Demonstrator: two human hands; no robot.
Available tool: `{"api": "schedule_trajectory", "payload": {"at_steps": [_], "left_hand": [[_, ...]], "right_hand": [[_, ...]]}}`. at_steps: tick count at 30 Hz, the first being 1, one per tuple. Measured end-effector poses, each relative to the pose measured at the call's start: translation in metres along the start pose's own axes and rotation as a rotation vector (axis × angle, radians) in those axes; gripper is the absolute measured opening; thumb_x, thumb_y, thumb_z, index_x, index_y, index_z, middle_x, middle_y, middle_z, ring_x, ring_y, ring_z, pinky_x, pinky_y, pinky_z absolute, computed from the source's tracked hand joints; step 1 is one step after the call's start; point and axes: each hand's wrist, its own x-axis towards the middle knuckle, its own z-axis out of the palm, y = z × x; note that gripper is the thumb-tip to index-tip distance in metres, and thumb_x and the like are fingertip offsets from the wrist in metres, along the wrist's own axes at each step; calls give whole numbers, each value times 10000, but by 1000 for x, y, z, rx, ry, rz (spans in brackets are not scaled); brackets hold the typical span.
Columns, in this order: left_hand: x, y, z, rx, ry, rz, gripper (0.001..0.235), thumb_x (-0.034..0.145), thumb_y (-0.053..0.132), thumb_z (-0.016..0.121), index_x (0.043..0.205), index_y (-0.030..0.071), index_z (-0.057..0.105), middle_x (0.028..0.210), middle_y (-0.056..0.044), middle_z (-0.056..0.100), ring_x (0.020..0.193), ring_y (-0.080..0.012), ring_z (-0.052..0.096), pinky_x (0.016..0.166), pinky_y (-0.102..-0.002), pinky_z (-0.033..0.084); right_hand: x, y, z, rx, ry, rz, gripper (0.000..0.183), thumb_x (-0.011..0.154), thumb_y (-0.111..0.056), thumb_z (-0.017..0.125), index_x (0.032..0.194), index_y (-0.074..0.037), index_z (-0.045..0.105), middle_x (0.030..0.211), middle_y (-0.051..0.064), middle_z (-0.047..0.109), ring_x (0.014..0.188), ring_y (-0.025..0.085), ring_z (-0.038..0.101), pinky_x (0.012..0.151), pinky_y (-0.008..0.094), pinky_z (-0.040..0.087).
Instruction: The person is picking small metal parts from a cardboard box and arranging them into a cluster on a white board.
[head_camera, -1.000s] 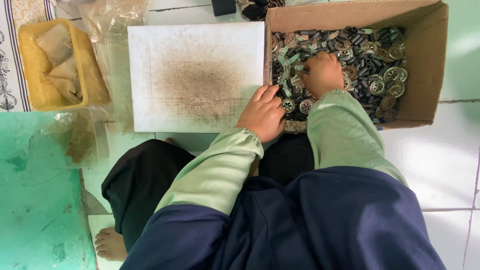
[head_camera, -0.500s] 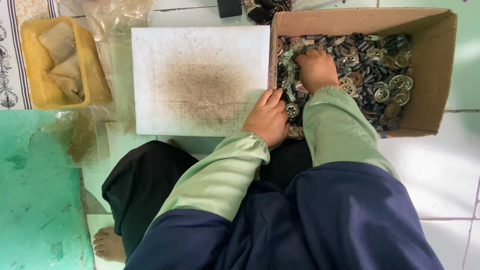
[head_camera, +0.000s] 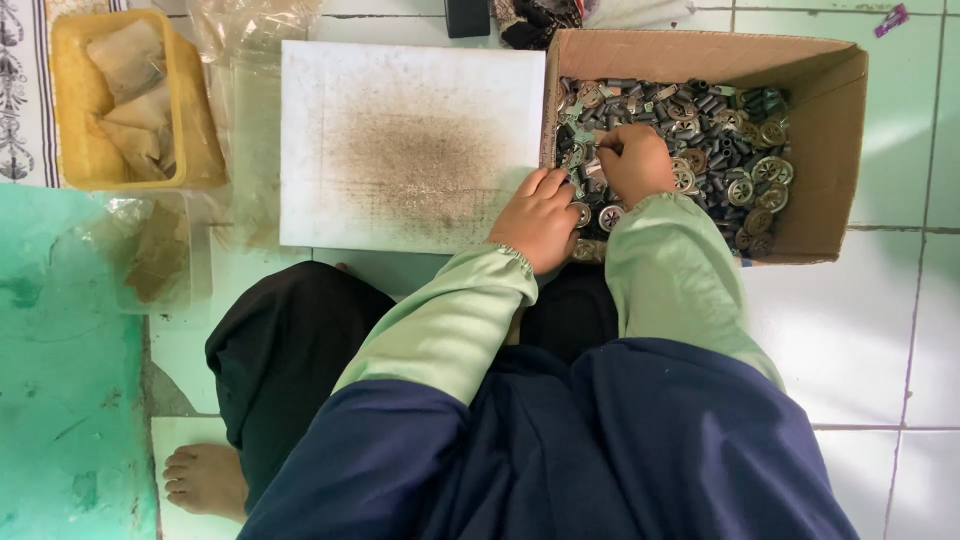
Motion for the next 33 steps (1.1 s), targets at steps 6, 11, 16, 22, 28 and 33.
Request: {"api": "schedule_trajectory", "payload": {"at_steps": [6,11,16,22,28,33], "left_hand": [[16,-3,-56,-566,179,-400,412,1026,44,524,1432,108,549,1394,-174,579,1363,-384,554,1178,-476,455],[-15,-53,-57,-504,376,-527,241,913,136,722,1141,210,698,1033,-29,733,1045,-270,719,918,-388,600],[-63,-73,-120,-529,235,-644,119,897,183,744,1005,232,731,915,51,744,943,-176,740,819,-303,617],[-70,-83,-128,-397,117,-611,87,907,179,705,983,143,684,855,-78,730,856,-294,731,705,-414,627],[-61,-101,-131,-222,-25,-638,104,946,229,664,1037,178,668,910,-25,703,899,-260,728,779,-403,616],[-58,-105,-125,-62,11,-526,183,925,182,678,1089,100,670,935,-100,655,912,-346,713,790,-460,611]], "right_hand": [[-41,-81,-22,327,135,32,143,989,-145,709,1085,-52,759,885,118,695,843,256,713,698,398,590],[-62,-157,-4,430,145,-33,134,889,-105,738,1012,-100,790,855,127,740,842,278,730,697,390,582],[-76,-202,16,524,7,-62,139,890,-99,732,1012,-97,800,847,113,752,806,230,739,685,353,595],[-71,-195,33,398,-5,-264,191,891,-21,730,1060,-92,784,952,117,730,946,323,713,818,416,594],[-56,-195,38,143,154,-348,236,916,17,712,1140,-33,767,935,119,684,928,299,708,810,368,608],[-35,-181,70,34,317,-646,215,881,-66,720,1088,-100,768,964,107,715,924,296,682,849,398,587]]}}
